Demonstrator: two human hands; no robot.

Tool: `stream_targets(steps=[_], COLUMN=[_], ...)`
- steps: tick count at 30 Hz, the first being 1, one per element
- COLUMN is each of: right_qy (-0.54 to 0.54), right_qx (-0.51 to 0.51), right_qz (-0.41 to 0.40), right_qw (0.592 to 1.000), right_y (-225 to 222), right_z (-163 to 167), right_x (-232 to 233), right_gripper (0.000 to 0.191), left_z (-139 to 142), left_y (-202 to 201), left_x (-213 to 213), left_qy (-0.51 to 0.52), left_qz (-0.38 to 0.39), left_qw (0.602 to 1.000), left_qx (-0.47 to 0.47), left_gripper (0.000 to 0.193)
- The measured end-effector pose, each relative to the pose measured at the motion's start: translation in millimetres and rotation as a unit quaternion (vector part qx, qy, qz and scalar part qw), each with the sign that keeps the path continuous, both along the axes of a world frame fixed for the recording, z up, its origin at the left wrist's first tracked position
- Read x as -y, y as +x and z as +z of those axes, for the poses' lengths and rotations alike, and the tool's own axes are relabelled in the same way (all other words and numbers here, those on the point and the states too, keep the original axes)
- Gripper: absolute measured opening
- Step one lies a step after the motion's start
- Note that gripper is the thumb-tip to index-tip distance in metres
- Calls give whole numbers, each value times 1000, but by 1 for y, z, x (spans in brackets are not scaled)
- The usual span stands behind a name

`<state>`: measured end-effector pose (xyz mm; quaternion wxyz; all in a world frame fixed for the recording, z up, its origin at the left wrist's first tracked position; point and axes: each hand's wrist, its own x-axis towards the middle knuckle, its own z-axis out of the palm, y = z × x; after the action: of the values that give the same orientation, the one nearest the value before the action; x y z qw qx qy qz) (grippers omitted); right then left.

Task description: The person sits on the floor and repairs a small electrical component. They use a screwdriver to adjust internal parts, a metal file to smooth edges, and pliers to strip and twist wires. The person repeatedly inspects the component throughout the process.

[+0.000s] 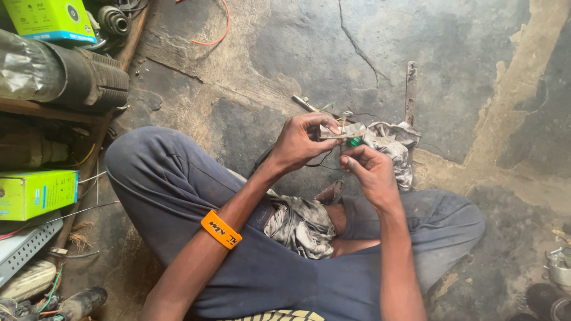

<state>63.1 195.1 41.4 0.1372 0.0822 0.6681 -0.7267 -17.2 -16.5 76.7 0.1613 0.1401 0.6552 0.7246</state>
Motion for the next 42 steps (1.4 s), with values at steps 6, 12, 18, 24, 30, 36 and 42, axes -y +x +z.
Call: stream_targets(steps=[6,12,18,24,30,36,42], right_qy=[58,51,-11,-73,-91,-96,-61], right_qx=[-61,-71,-28,-35,-40,-45,-61], right_qz=[22,48,58,65,83,97,129], right_qw=[996,995,998,995,992,990,988], right_y=[1,0,-2,4,8,12,17], right_z=[6,16,20,18,19,24,25], right_x=[-10,-10,-2,5,2,2,-2], right_gripper=[13,14,24,21,20,21,21], left_z=[-9,-19,-29,-35,-33,-33,-33], left_y=[3,3,6,3,-1,-3,-8], left_x=[2,1,1,0,3,6,10], left_qy=[75,110,199,236,242,215,266], left_qz=[-50,-25,-3,34,51,77,86], left_qw=[996,992,962,934,935,939,916], left_qx=[-11,64,185,267,256,256,286], left_gripper=[19,15,13,14,13,14,13])
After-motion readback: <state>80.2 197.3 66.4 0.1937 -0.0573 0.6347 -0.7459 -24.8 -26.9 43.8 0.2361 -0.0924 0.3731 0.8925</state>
